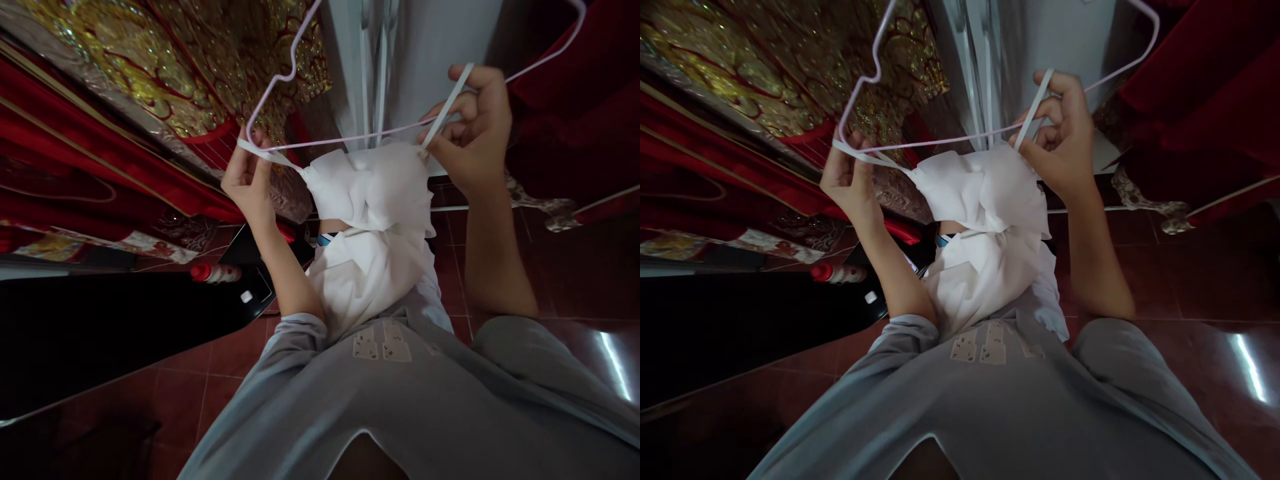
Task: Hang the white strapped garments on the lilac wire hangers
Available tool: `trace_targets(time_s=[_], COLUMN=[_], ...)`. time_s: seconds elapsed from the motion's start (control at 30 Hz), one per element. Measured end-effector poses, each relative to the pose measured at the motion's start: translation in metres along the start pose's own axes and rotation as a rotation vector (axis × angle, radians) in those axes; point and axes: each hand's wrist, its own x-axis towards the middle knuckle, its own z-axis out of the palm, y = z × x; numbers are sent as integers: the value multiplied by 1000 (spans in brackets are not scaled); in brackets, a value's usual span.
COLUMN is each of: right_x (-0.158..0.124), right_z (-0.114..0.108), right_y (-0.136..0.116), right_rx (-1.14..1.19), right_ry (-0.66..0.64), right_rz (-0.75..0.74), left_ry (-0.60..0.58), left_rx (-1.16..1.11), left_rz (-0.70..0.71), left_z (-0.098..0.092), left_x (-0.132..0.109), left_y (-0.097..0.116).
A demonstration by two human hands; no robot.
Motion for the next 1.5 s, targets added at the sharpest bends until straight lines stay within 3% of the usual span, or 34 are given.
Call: trace_targets(time_s=[0.1, 0.2, 0.4, 0.57, 0.83, 1.0, 1.13, 1.23, 1.37, 1.5], right_x=[3, 4, -1, -5, -6, -8, -7, -5, -7, -10], right_z=[-4, -3, 4, 6, 4, 5, 15, 26, 34, 33], right_y=[5, 6, -6, -13, -8, -5, -7, -9, -9, -14], right_rx=[0, -13, -40, -22, -19, -31, -63, -72, -42, -15], right_ry=[6, 2, -1, -41, -61, -69, -27, 13, 64, 25], right_rz=[9, 15, -24, -18, -52, -47, -64, -107, -182, -203], left_ry=[-8, -65, -236, -376, -390, -347, -52, 176, 77, 138], left_rx=[-43, -55, 63, 163, 149, 134, -73, -232, -333, -284], left_rz=[-7, -38, -139, 31, -265, -180, -356, -458, -515, -588], left_z=[-10, -8, 28, 47, 62, 51, 51, 70, 102, 112], left_x=[0, 3, 33, 60, 73, 60, 25, -10, -38, -36], left_y=[-4, 4, 42, 52, 55, 50, 39, 38, 45, 49])
